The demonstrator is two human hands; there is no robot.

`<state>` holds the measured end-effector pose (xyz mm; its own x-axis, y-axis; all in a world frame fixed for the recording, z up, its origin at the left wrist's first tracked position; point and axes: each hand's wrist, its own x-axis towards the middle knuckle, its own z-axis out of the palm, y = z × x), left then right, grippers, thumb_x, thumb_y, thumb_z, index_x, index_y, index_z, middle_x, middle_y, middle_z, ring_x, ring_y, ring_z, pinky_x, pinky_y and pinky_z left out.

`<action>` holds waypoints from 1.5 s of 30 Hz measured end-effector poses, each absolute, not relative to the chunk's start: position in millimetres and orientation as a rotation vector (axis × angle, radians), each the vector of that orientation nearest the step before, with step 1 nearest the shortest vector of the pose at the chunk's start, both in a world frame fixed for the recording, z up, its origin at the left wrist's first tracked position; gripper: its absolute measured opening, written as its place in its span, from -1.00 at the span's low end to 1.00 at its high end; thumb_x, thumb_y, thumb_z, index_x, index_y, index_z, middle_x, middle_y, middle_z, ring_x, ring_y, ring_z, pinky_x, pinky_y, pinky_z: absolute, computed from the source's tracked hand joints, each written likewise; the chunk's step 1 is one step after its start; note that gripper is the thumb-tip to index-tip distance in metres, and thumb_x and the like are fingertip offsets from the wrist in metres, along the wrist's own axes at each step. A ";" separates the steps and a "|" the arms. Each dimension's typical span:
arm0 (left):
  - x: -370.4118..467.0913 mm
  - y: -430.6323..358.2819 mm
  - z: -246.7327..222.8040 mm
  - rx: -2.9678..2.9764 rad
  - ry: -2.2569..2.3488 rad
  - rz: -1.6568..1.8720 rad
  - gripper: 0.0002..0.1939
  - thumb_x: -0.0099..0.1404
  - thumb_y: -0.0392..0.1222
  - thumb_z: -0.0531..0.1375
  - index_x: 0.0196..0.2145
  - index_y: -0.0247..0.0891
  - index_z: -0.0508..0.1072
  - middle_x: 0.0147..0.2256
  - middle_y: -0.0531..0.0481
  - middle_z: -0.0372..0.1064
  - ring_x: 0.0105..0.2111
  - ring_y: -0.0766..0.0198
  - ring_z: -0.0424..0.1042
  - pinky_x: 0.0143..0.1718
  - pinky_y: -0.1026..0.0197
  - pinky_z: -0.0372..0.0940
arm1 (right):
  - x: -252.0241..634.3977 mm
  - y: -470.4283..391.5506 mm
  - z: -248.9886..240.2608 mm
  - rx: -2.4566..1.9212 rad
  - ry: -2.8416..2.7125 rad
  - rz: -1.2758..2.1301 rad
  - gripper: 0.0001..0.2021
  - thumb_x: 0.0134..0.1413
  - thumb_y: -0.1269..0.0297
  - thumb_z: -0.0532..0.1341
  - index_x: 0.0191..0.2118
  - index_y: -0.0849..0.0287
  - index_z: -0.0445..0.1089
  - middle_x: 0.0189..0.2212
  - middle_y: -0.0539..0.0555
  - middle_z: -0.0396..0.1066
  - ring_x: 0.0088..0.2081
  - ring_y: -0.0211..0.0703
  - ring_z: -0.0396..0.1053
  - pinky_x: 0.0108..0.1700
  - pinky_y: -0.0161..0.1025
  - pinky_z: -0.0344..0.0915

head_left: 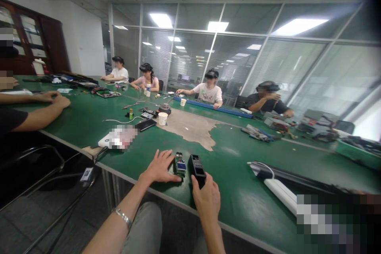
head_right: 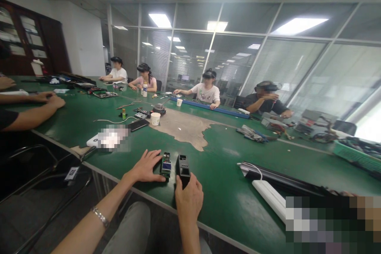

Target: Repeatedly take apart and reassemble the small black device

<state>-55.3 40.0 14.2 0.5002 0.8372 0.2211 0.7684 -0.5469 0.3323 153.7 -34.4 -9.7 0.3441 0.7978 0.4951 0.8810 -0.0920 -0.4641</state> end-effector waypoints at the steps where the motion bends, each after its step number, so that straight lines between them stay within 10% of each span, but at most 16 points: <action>1: -55.2 40.5 13.7 2.553 1.382 0.535 0.03 -0.03 0.57 0.10 0.23 -0.12 0.15 0.33 -0.15 -0.09 0.31 -0.10 -0.11 0.29 -0.24 -0.35 | 153.8 -34.4 -8.2 -1.901 -1.447 -0.113 -0.55 0.14 0.02 0.13 0.02 0.25 0.32 -0.19 0.26 0.46 -0.11 0.07 0.39 -0.13 -0.16 0.22; 24: -57.3 43.4 7.2 2.556 1.408 0.549 -0.16 0.05 0.30 0.23 0.20 -0.10 0.16 0.29 -0.15 0.01 0.30 -0.08 -0.07 0.28 -0.27 -0.30 | 85.4 -27.6 34.9 -1.882 -1.470 -0.022 -0.55 0.12 -0.03 0.13 -0.03 0.20 0.39 -0.28 0.19 0.49 -0.22 0.02 0.44 -0.19 -0.19 0.22; 35: -55.1 46.2 0.8 2.578 1.435 0.542 0.14 -0.03 0.22 0.25 0.33 -0.29 -0.18 0.33 -0.27 -0.14 0.31 -0.11 -0.13 0.29 -0.24 -0.31 | 93.5 -22.3 3.9 -1.825 -1.520 0.008 -0.30 0.04 -0.08 0.18 0.16 0.36 0.23 -0.06 0.33 0.42 -0.04 0.11 0.38 -0.03 -0.13 0.21; 45: -54.3 47.5 -1.0 2.581 1.437 0.544 0.23 -0.07 0.40 0.22 0.33 -0.34 -0.19 0.32 -0.31 -0.13 0.31 -0.12 -0.12 0.30 -0.21 -0.32 | 92.1 -24.3 11.1 -1.674 -1.478 0.126 -0.53 0.13 0.01 0.12 0.03 0.24 0.37 -0.11 0.21 0.47 -0.08 0.01 0.41 -0.03 -0.18 0.22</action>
<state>-54.3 47.5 -1.0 0.4789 0.8432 0.2443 0.7934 -0.5349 0.2905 92.1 -24.3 11.1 0.2886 0.8441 0.4519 0.7558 0.0889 -0.6487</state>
